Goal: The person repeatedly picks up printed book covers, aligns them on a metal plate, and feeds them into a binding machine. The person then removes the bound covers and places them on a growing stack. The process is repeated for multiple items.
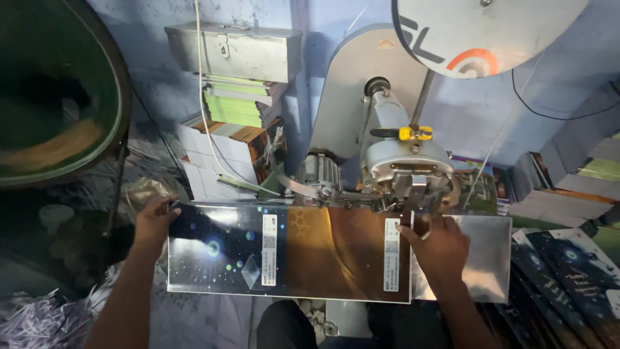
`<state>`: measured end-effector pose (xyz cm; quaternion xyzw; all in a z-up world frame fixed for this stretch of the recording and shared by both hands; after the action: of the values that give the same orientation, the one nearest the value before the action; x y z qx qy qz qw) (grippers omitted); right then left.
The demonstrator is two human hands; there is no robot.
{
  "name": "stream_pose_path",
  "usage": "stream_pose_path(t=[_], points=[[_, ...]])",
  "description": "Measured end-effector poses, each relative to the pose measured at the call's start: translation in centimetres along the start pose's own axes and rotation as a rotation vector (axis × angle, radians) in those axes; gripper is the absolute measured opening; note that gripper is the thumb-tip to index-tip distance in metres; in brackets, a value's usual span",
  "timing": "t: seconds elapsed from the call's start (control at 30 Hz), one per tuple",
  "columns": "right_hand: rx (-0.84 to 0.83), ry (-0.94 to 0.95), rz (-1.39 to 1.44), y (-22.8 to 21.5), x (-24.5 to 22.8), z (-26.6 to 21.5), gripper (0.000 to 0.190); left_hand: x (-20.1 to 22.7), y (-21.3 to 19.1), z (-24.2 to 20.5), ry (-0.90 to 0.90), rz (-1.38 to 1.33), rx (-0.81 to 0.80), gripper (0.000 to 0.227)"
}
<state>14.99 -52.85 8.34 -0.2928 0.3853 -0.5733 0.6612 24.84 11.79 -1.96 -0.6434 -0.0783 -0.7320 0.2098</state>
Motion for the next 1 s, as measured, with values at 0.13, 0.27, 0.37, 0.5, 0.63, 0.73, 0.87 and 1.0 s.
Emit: stream_pose_path(t=[0.13,0.27,0.37,0.5,0.63,0.73,0.87,1.0], points=[[0.189,-0.391,0.023,3.0,2.4,0.1,0.065,0.3,0.3,-0.3,-0.036,0.009,-0.010,0.040],[0.069,-0.454,0.063,4.4,3.9,-0.1,0.058,1.2,0.9,-0.8,-0.128,0.064,0.041,0.038],[0.073,-0.466,0.083,4.4,4.2,-0.4,0.056,1.1,1.3,-0.7,-0.176,-0.012,0.020,0.039],[0.098,-0.453,0.083,4.2,4.3,-0.6,0.058,1.4,1.4,-1.2,-0.127,0.107,0.058,0.040],[0.033,-0.406,0.123,3.8,4.3,-0.6,0.060,2.6,2.1,-1.6,-0.262,0.023,0.035,0.040],[0.009,-0.401,0.150,3.4,4.4,-0.5,0.060,3.0,1.9,-2.1,-0.220,0.081,0.039,0.040],[0.142,-0.460,0.149,3.2,3.9,-0.8,0.059,2.0,1.7,-1.7,-0.114,0.049,0.003,0.041],[0.126,-0.442,0.153,3.0,3.9,-0.8,0.058,1.1,1.5,-1.4,-0.127,0.119,0.030,0.040]])
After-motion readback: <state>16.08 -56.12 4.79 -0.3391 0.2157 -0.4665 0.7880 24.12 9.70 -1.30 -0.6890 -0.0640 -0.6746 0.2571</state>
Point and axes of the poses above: each hand's wrist, its own z-axis towards the middle knuckle, its own y-axis out of the palm, x = y × z, the point moved 1 cm from there along z, towards the middle knuckle, and after that the axes turned 12 degrees about -y, right-handed, at the moved point
